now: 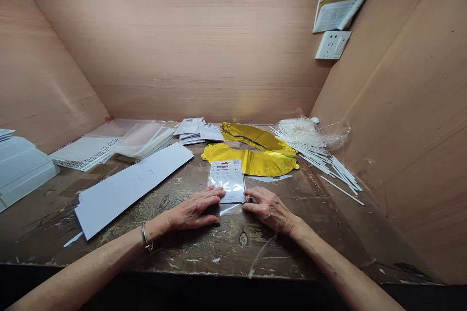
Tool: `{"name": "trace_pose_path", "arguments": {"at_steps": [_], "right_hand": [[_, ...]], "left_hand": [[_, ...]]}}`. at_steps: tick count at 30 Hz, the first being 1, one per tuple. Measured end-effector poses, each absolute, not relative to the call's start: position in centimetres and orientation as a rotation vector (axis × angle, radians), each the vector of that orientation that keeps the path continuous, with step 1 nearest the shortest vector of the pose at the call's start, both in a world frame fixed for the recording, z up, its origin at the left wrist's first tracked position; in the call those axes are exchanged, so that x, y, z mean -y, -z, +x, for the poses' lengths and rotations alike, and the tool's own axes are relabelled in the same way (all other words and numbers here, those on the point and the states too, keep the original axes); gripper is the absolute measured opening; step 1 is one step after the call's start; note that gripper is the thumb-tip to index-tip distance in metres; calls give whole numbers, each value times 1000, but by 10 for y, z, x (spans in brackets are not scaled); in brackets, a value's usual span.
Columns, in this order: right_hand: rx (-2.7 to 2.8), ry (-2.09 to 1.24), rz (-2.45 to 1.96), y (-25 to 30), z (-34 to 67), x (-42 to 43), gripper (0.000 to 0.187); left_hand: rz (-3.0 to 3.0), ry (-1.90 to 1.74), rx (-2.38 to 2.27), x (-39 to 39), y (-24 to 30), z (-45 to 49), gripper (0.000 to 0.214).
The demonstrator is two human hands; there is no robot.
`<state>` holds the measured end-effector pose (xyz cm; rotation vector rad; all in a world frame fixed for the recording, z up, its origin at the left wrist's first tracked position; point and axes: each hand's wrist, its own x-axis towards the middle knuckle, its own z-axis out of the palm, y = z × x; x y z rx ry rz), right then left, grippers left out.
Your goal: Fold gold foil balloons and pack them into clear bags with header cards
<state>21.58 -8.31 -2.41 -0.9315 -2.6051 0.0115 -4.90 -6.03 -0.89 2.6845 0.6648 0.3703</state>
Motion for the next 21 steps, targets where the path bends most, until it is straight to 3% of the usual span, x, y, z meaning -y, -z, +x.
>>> {"name": "trace_pose_path", "arguments": {"at_steps": [5, 9, 16, 21], "right_hand": [[2278, -238, -1102, 34, 200, 78, 19], [2162, -442, -1121, 27, 202, 77, 16], [2538, -353, -1054, 17, 217, 89, 36], [2517, -259, -1046, 21, 206, 93, 24]], "left_hand": [[2661, -356, -658, 57, 10, -50, 41], [2675, -361, -659, 55, 12, -50, 30], [2630, -377, -656, 60, 8, -52, 25], [2575, -353, -670, 67, 3, -54, 34]]}}
